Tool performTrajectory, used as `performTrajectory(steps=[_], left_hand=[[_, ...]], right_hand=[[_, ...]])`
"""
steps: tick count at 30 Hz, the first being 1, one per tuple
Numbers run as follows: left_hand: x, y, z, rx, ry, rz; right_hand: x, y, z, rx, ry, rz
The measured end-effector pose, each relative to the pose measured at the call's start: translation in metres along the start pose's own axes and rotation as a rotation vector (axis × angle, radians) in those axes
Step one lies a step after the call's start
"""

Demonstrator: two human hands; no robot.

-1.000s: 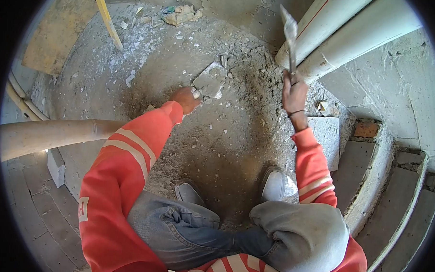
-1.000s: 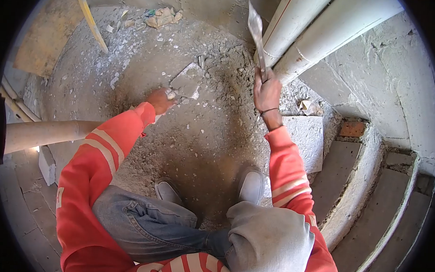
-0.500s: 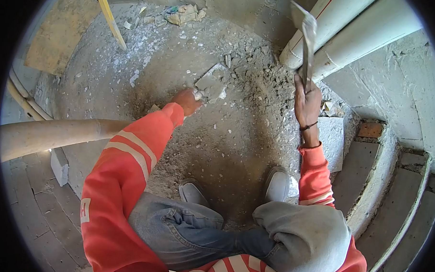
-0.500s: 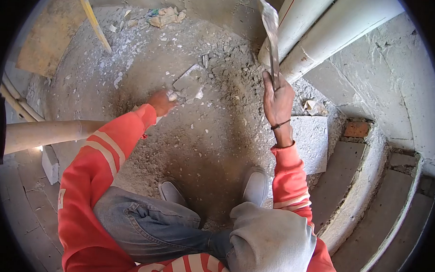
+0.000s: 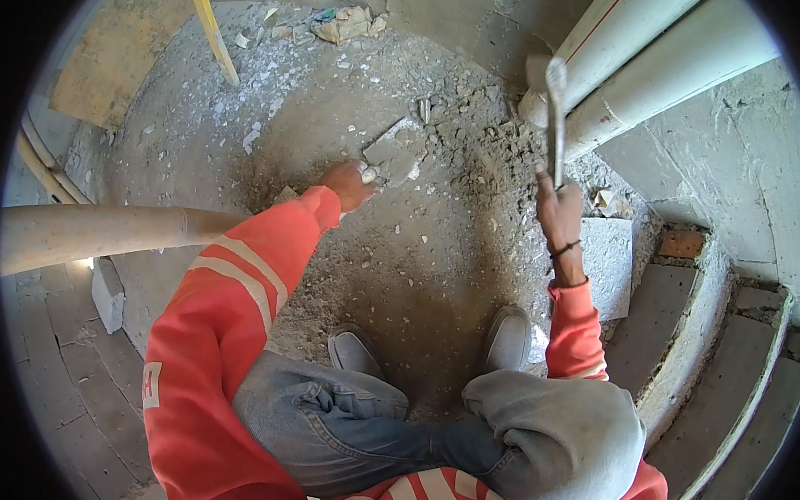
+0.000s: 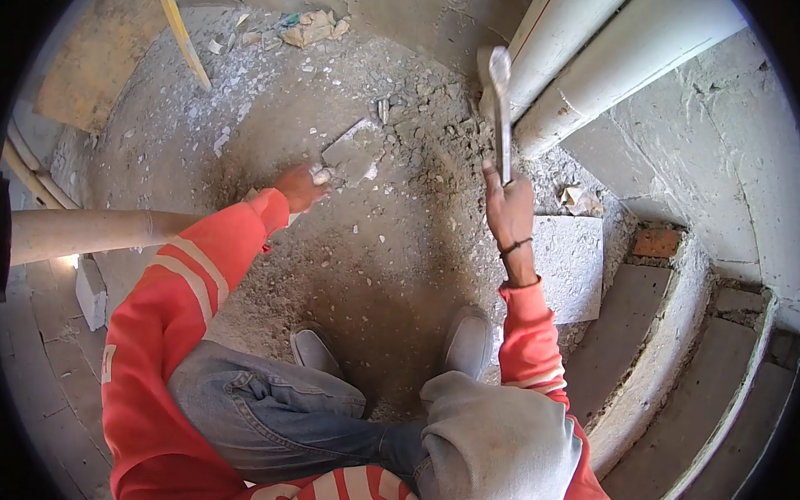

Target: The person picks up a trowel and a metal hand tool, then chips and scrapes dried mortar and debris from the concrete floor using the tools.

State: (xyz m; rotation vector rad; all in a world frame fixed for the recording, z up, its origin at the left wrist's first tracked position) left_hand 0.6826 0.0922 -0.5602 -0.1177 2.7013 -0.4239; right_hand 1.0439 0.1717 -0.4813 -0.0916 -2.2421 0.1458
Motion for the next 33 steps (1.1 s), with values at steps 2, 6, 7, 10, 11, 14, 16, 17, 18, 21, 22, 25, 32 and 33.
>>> performTrajectory(steps=[2, 6, 7, 10, 11, 14, 16, 17, 18, 21, 22, 25, 32, 33], left_hand=[[-0.004, 0.001, -0.005, 0.092, -0.114, -0.053], [-0.007, 0.009, -0.005, 0.112, -0.188, -0.081], [-0.008, 0.011, -0.006, 0.104, -0.172, -0.073], [-0.011, 0.011, -0.006, 0.076, -0.147, -0.051], [-0.013, 0.009, -0.008, 0.063, -0.142, -0.048], [-0.016, -0.002, -0.011, 0.078, -0.127, -0.072], [-0.010, -0.008, -0.003, 0.047, -0.062, -0.040], [-0.008, -0.010, -0.003, 0.025, -0.035, -0.021], [-0.006, -0.011, -0.004, 0.004, -0.006, -0.002], [-0.006, -0.009, -0.006, 0.097, -0.157, -0.055], [-0.003, -0.006, -0.007, 0.109, -0.167, -0.064], [-0.008, 0.002, -0.011, 0.115, -0.138, -0.056], [0.006, 0.005, 0.013, -0.038, 0.085, 0.079], [0.011, 0.002, 0.017, -0.091, 0.148, 0.121]], right_hand=[[0.024, -0.008, -0.018, -0.096, 0.098, -0.202], [0.020, -0.005, -0.022, -0.304, 0.015, -0.413], [0.006, -0.003, -0.013, -0.251, 0.043, -0.368], [-0.093, 0.031, 0.036, -0.027, -0.313, -0.057], [-0.099, 0.035, 0.038, -0.030, -0.314, -0.068], [-0.104, 0.035, 0.045, 0.104, -0.384, 0.042], [-0.076, 0.022, 0.032, 0.138, -0.057, 0.133], [-0.044, 0.009, 0.017, 0.089, -0.107, 0.109], [-0.028, -0.001, 0.008, 0.058, -0.013, 0.063], [0.024, -0.021, -0.026, -0.085, 0.022, -0.226], [0.024, -0.020, -0.027, -0.093, 0.019, -0.225], [0.014, -0.015, -0.019, -0.209, -0.014, -0.291], [-0.103, 0.025, 0.046, 0.149, -0.425, 0.019], [-0.097, 0.017, 0.044, 0.148, -0.326, 0.030]])
Point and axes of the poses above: each hand's wrist, its own y-axis towards the middle knuckle, its own z-axis out of the palm, x = y × z, the point moved 3 cm from there along y, towards the middle knuckle, and after that the axes turned 5 degrees about z, right-handed, at the moved point
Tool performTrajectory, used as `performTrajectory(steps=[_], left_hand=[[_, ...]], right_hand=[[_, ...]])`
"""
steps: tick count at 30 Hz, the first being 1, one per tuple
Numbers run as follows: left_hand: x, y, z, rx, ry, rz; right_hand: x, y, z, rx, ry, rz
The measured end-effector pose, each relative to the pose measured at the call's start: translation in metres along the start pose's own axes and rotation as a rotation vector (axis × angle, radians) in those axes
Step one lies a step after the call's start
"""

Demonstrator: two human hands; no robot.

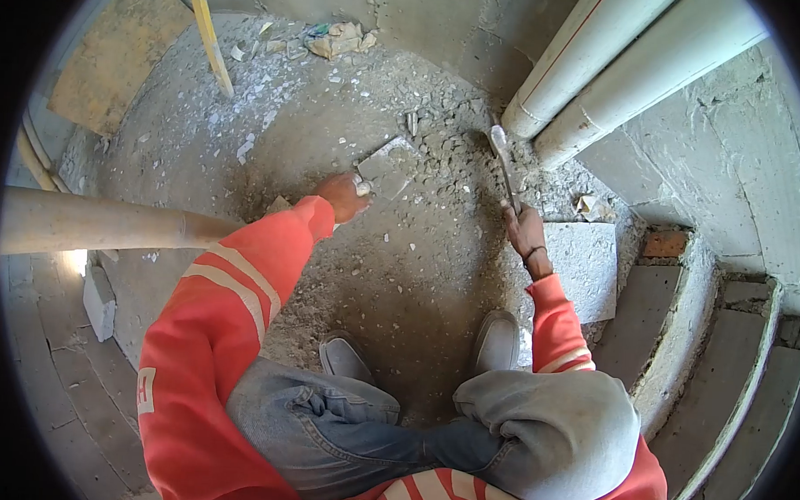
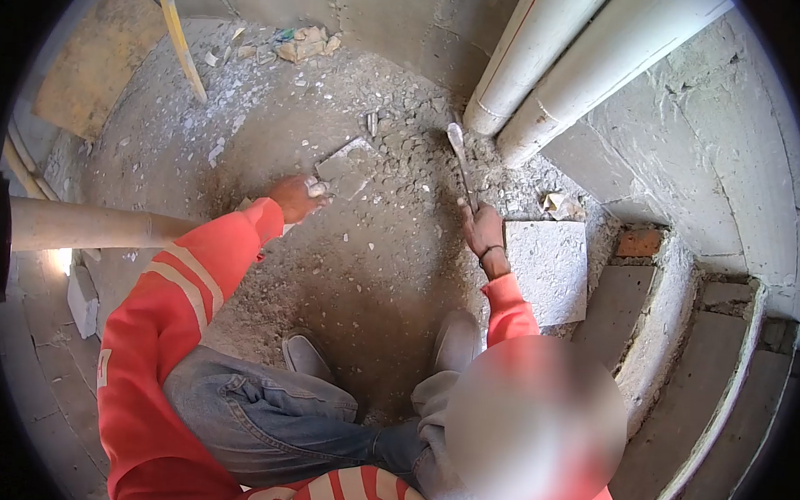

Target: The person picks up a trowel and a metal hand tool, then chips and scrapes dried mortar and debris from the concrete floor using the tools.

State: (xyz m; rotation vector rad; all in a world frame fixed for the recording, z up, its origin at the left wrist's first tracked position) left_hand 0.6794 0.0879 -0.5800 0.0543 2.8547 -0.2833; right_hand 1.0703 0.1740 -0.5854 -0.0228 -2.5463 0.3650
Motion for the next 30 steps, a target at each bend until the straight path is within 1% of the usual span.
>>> performTrajectory(steps=[1, 3, 4, 5, 6, 8, 9, 11, 13, 14, 15, 16, 17, 18, 19, 21, 22, 23, 25, 26, 27, 29, 30], left_hand=[[-0.003, -0.008, 0.000, -0.032, 0.013, 0.016], [-0.004, -0.011, -0.011, -0.079, 0.029, 0.025], [-0.011, -0.016, -0.023, 0.068, -0.105, -0.058], [-0.016, -0.017, -0.026, 0.153, -0.165, -0.084], [-0.020, -0.017, -0.028, 0.237, -0.221, -0.115], [-0.016, -0.011, -0.027, 0.240, -0.245, -0.154], [-0.017, -0.007, -0.028, 0.242, -0.245, -0.159], [-0.020, -0.004, -0.031, 0.236, -0.305, -0.184], [-0.022, -0.004, -0.030, 0.213, -0.310, -0.195], [-0.023, -0.006, -0.031, 0.202, -0.304, -0.204], [-0.028, -0.010, -0.034, 0.210, -0.301, -0.219], [-0.030, -0.014, -0.035, 0.211, -0.280, -0.211], [-0.031, -0.018, -0.034, 0.269, -0.372, -0.277], [-0.029, -0.021, -0.034, 0.328, -0.463, -0.342], [-0.025, -0.024, -0.031, 0.328, -0.442, -0.335], [-0.019, -0.028, -0.022, 0.249, -0.592, -0.356], [-0.019, -0.025, -0.022, 0.253, -0.584, -0.350], [-0.019, -0.024, -0.022, 0.250, -0.591, -0.347], [-0.012, -0.023, -0.014, 0.254, -0.596, -0.348], [-0.005, -0.016, -0.007, 0.251, -0.555, -0.318], [0.000, -0.011, -0.004, 0.244, -0.515, -0.289], [-0.013, -0.007, -0.017, 0.265, -0.534, -0.299], [-0.023, -0.007, -0.025, 0.288, -0.552, -0.305]], right_hand=[[0.005, -0.013, -0.003, 0.002, 0.099, 0.010], [0.022, -0.030, -0.009, -0.018, 0.128, -0.010], [0.036, -0.036, -0.017, -0.048, 0.152, -0.047], [0.050, -0.043, -0.025, -0.085, 0.181, -0.073], [0.069, -0.050, -0.037, -0.093, 0.189, -0.052], [0.110, -0.053, -0.061, -0.204, 0.290, -0.191], [0.114, -0.044, -0.059, -0.224, 0.303, -0.175], [0.117, -0.020, -0.051, -0.321, 0.324, -0.258], [0.096, 0.011, -0.022, -0.400, 0.197, -0.296], [0.086, 0.022, -0.010, -0.344, 0.204, -0.184], [0.076, 0.031, 0.001, -0.357, 0.223, -0.176], [0.066, 0.039, 0.013, -0.235, 0.160, -0.073], [0.057, 0.048, 0.026, -0.112, 0.100, 0.025], [0.059, 0.046, 0.029, -0.149, 0.139, -0.007], [0.071, 0.037, 0.020, -0.158, 0.158, -0.001], [0.091, 0.014, 0.001, -0.030, 0.304, 0.052], [0.098, 0.006, -0.003, -0.032, 0.335, 0.003], [0.103, -0.002, -0.012, -0.031, 0.341, 0.012], [0.120, -0.016, -0.034, -0.176, 0.228, -0.216], [0.122, -0.016, -0.038, -0.229, 0.206, -0.253], [0.120, -0.010, -0.037, -0.228, 0.207, -0.256], [0.108, 0.008, -0.028, -0.275, 0.216, -0.266], [0.097, 0.021, -0.015, -0.243, 0.208, -0.213]])
Point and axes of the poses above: each hand's wrist, its own y-axis towards the middle knuckle, its own z-axis out of the palm, x = y × z, the point moved 3 cm from there along y, towards the middle knuckle, and after that the axes turned 5 degrees about z, right-handed, at the moved point
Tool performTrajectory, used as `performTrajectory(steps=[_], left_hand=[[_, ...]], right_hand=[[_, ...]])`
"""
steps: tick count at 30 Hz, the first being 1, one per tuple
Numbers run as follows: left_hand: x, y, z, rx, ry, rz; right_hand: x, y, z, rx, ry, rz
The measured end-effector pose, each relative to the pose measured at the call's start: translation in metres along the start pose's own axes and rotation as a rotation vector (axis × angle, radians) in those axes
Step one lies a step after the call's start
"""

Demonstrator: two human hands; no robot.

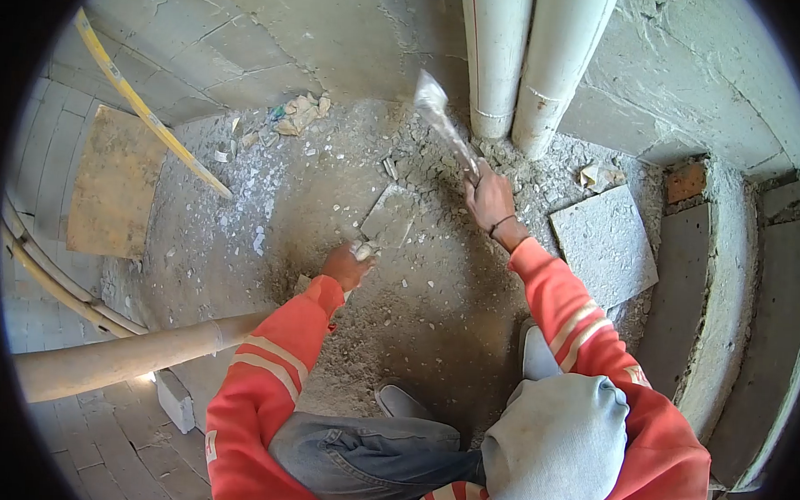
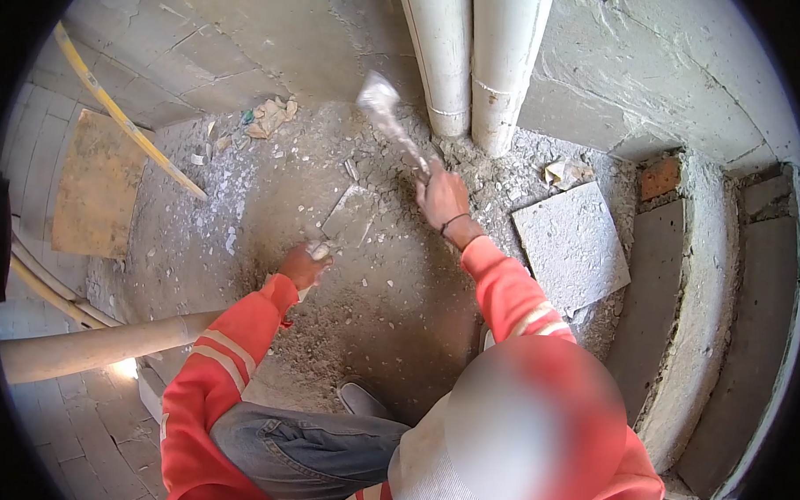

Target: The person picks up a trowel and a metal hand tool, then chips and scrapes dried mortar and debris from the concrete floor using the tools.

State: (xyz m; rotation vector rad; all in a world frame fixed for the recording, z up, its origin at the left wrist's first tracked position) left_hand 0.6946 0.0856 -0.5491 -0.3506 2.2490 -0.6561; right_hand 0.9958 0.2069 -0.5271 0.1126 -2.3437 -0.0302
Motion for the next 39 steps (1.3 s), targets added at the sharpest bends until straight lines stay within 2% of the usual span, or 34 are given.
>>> performTrajectory(steps=[1, 3, 6, 9, 10, 11, 13, 15, 17, 18, 21, 24, 27, 31, 33, 36, 39], left_hand=[[-0.009, -0.006, -0.001, -0.004, -0.003, 0.001], [-0.021, -0.016, -0.003, 0.009, 0.025, -0.014], [0.013, -0.002, 0.004, -0.041, 0.160, -0.025], [0.016, -0.001, 0.005, 0.008, 0.062, 0.006], [0.015, 0.000, 0.005, 0.010, 0.065, 0.004], [0.015, 0.000, 0.004, 0.018, 0.043, -0.020], [0.013, -0.002, 0.004, 0.021, 0.020, -0.054], [0.008, -0.004, 0.005, -0.096, -0.046, -0.001], [0.009, -0.004, 0.004, -0.085, -0.011, 0.025], [0.010, -0.003, 0.005, -0.071, 0.028, 0.053], [0.022, 0.002, 0.007, -0.066, 0.065, 0.008], [-0.003, -0.013, 0.002, -0.074, -0.052, -0.004], [0.007, -0.004, 0.002, -0.054, -0.114, 0.034], [-0.010, -0.004, 0.003, -0.012, -0.075, 0.000], [-0.001, -0.006, 0.007, -0.130, -0.198, -0.023], [0.007, -0.009, 0.006, -0.117, -0.311, -0.092], [0.018, -0.003, 0.004, -0.142, -0.252, -0.076]], right_hand=[[-0.021, 0.010, 0.017, 0.000, -0.001, -0.005], [-0.063, 0.027, 0.046, 0.146, -0.065, 0.271], [-0.033, 0.021, 0.032, 0.130, 0.010, 0.319], [-0.010, 0.009, 0.020, 0.124, 0.143, 0.278], [0.005, 0.001, 0.005, 0.094, 0.109, 0.127], [0.010, -0.002, 0.001, 0.097, 0.113, 0.129], [0.021, -0.005, -0.007, 0.022, 0.025, 0.001], [0.016, 0.002, -0.005, 0.078, -0.070, 0.067], [-0.016, 0.015, 0.021, 0.071, -0.052, 0.161], [-0.048, 0.028, 0.050, 0.198, -0.067, 0.317], [-0.043, 0.019, 0.035, 0.250, 0.071, 0.380], [-0.030, -0.025, 0.013, 0.273, 0.100, 0.338], [-0.029, -0.073, 0.018, 0.298, 0.122, 0.274], [-0.027, -0.117, 0.005, 0.317, 0.137, 0.317], [-0.024, -0.131, -0.016, 0.274, 0.158, 0.344], [-0.045, -0.147, -0.048, 0.181, 0.058, 0.332], [-0.058, -0.160, -0.069, 0.160, -0.111, 0.275]])
Point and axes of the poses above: each hand's wrist, its own y-axis towards the middle knuckle, its own z-axis out of the palm, x = y × z, the point moved 3 cm from there along y, towards the middle knuckle, and after that the axes turned 5 degrees about z, right-handed, at the moved point
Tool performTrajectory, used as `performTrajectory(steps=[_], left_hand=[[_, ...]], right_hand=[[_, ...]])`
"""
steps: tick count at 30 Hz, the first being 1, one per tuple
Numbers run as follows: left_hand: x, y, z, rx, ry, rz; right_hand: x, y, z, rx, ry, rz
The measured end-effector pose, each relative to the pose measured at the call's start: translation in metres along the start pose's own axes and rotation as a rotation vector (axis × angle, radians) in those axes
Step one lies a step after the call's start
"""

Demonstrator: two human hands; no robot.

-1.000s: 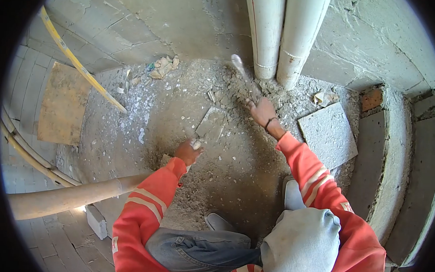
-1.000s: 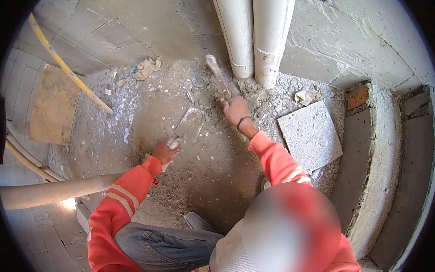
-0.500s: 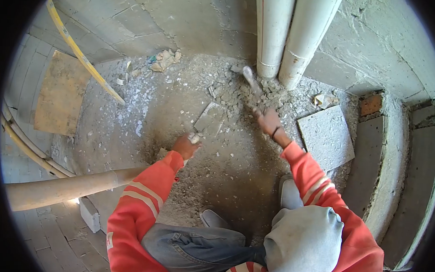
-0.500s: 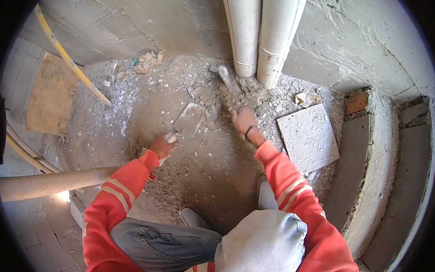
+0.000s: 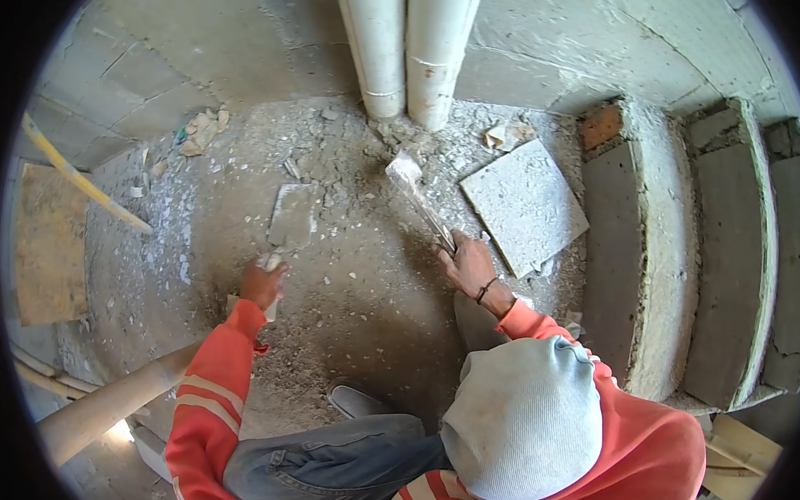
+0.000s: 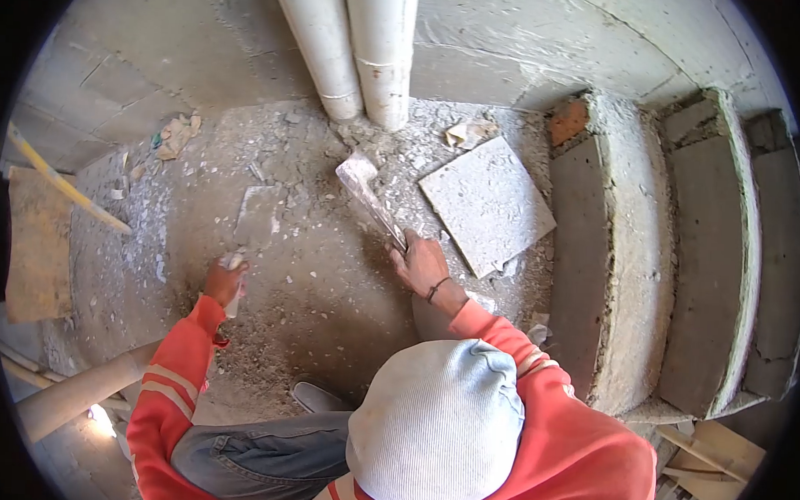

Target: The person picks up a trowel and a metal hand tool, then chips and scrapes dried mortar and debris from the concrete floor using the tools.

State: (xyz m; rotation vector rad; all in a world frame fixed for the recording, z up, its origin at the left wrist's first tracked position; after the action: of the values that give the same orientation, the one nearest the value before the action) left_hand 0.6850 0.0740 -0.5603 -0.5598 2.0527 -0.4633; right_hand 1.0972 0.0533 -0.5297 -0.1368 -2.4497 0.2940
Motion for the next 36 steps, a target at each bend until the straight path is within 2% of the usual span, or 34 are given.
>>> performTrajectory(steps=[2, 3, 4, 6, 7, 10, 11, 12, 13, 14, 15, 16, 18, 19, 21, 25, 27, 30, 32, 33, 34, 35, 36], left_hand=[[0.010, 0.010, -0.004, -0.006, 0.000, 0.023], [0.010, 0.014, -0.004, -0.025, -0.003, 0.041], [0.001, 0.011, -0.001, -0.018, 0.005, 0.043], [-0.017, 0.005, -0.002, -0.181, -0.019, 0.030], [-0.024, 0.003, -0.004, -0.176, -0.016, 0.027], [-0.034, -0.004, -0.004, -0.142, -0.097, 0.078], [-0.033, -0.005, -0.004, -0.141, -0.153, 0.102], [-0.032, -0.006, -0.005, -0.143, -0.211, 0.128], [-0.031, -0.008, -0.006, -0.145, -0.221, 0.130], [-0.028, -0.012, -0.007, -0.172, -0.198, 0.094], [-0.027, -0.013, -0.004, -0.194, -0.178, 0.066], [-0.025, -0.011, -0.002, -0.179, -0.193, 0.081], [-0.017, -0.004, -0.003, -0.174, -0.074, 0.085], [-0.014, 0.002, -0.001, -0.157, -0.080, 0.104], [-0.012, 0.014, -0.003, -0.241, 0.069, 0.112], [-0.017, 0.028, 0.002, -0.207, 0.004, 0.151], [-0.030, 0.032, 0.008, -0.187, -0.066, 0.189], [-0.030, 0.047, 0.018, -0.229, 0.061, 0.184], [-0.032, 0.050, 0.026, -0.194, 0.027, 0.156], [-0.035, 0.048, 0.028, -0.196, 0.024, 0.195], [-0.039, 0.046, 0.030, -0.198, 0.022, 0.240], [-0.047, 0.036, 0.030, -0.204, 0.027, 0.219], [-0.063, 0.022, 0.030, -0.175, 0.012, 0.222]], right_hand=[[-0.006, -0.008, 0.009, 0.044, 0.098, -0.007], [0.006, -0.013, 0.004, 0.206, 0.009, 0.115], [0.008, -0.017, 0.011, 0.203, 0.015, 0.123], [0.015, -0.026, 0.023, 0.091, -0.097, -0.141], [0.017, -0.023, 0.018, 0.190, -0.041, -0.070], [-0.034, 0.011, -0.018, -0.343, 0.120, -0.022], [-0.053, 0.022, -0.046, -0.391, -0.120, 0.017], [-0.091, 0.037, -0.064, -0.477, -0.115, 0.207], [-0.114, 0.043, -0.085, -0.648, -0.454, 0.247], [-0.157, 0.055, -0.095, -0.646, -0.577, 0.346], [-0.174, 0.060, -0.113, -0.451, -0.502, 0.429], [-0.188, 0.069, -0.119, -0.472, -0.516, 0.435], [-0.215, 0.076, -0.119, -0.382, -0.343, 0.386], [-0.211, 0.071, -0.132, -0.404, -0.350, 0.399], [-0.193, 0.067, -0.150, -0.242, -0.143, 0.423], [-0.096, 0.019, -0.167, -0.168, -0.020, 0.313], [-0.065, 0.005, -0.168, -0.309, -0.046, 0.072], [-0.052, -0.006, -0.185, -0.323, -0.064, 0.119], [-0.042, -0.025, -0.227, -0.377, -0.032, 0.090], [-0.063, -0.030, -0.247, -0.415, 0.025, 0.058], [-0.074, -0.042, -0.278, -0.454, -0.082, 0.095], [-0.078, -0.057, -0.307, -0.430, -0.007, 0.162], [-0.083, -0.074, -0.329, -0.504, 0.166, 0.228]])
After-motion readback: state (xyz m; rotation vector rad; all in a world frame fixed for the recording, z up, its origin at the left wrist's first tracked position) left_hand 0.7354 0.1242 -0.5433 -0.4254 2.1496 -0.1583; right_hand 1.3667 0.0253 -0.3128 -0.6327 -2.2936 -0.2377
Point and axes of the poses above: each hand's wrist, its own y-axis towards the middle knuckle, its own z-axis out of the palm, x = y × z, the point moved 3 cm from there along y, towards the middle knuckle, and after that the axes turned 5 degrees about z, right-handed, at the moved point
